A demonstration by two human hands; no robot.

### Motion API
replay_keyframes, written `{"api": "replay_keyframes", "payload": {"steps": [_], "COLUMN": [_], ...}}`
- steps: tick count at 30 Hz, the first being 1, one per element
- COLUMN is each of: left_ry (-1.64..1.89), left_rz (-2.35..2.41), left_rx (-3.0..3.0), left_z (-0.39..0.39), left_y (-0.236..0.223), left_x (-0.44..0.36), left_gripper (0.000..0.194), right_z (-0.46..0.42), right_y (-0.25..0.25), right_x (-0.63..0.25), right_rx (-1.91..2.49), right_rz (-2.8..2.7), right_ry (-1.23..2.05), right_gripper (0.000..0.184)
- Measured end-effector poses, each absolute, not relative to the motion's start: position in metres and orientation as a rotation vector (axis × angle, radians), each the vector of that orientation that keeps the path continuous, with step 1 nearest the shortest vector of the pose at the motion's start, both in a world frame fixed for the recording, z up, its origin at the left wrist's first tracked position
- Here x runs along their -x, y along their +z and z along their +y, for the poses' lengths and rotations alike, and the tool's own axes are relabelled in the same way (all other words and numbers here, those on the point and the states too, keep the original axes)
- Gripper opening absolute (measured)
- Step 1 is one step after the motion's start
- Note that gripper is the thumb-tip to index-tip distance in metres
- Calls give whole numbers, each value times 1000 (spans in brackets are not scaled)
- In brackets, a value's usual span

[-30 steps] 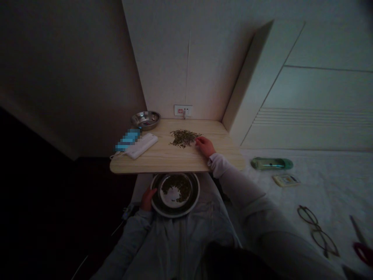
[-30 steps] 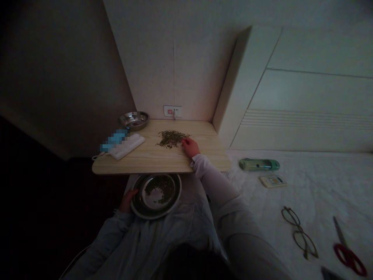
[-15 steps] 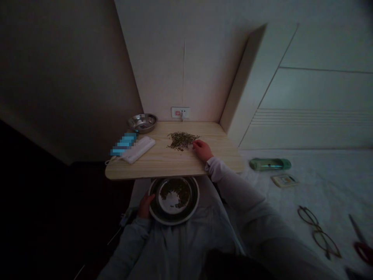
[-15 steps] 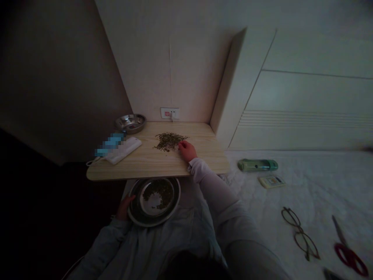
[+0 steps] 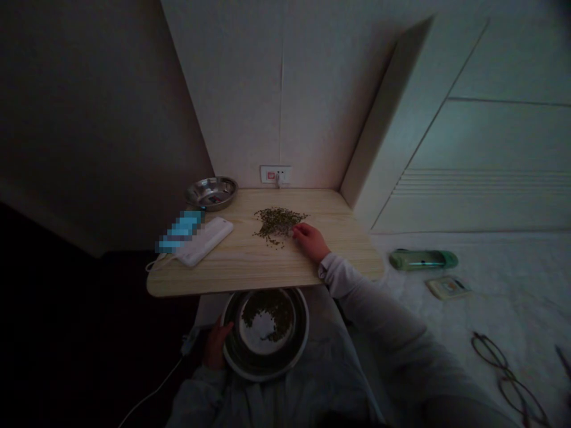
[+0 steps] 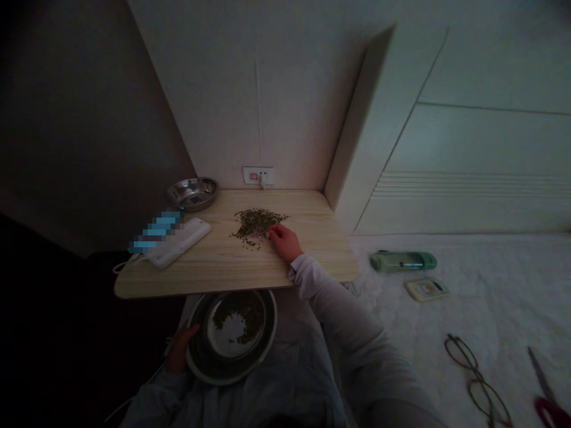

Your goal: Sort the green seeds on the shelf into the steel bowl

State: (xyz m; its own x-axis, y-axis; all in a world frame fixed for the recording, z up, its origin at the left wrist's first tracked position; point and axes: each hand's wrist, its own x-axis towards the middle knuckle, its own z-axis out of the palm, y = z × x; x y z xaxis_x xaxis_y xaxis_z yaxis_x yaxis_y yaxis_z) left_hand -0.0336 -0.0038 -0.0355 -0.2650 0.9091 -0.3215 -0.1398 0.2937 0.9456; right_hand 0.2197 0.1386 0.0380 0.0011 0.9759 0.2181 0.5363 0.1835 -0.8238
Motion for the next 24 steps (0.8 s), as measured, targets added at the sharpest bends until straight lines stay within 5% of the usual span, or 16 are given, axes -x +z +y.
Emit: {"api": "replay_keyframes", "payload": {"steps": [24], "left_ry": [939], "left_rz": [1876], "left_rx": [-794], "left_z": [-49], "left_y": [-48], "left_x": [50], "left_gripper": [21], "right_z": [123], "right_y": [57], "right_x": [-243], "right_rx": [1429], "right_rz": [-1680], "right_ry": [953], "right_gripper": [21]}}
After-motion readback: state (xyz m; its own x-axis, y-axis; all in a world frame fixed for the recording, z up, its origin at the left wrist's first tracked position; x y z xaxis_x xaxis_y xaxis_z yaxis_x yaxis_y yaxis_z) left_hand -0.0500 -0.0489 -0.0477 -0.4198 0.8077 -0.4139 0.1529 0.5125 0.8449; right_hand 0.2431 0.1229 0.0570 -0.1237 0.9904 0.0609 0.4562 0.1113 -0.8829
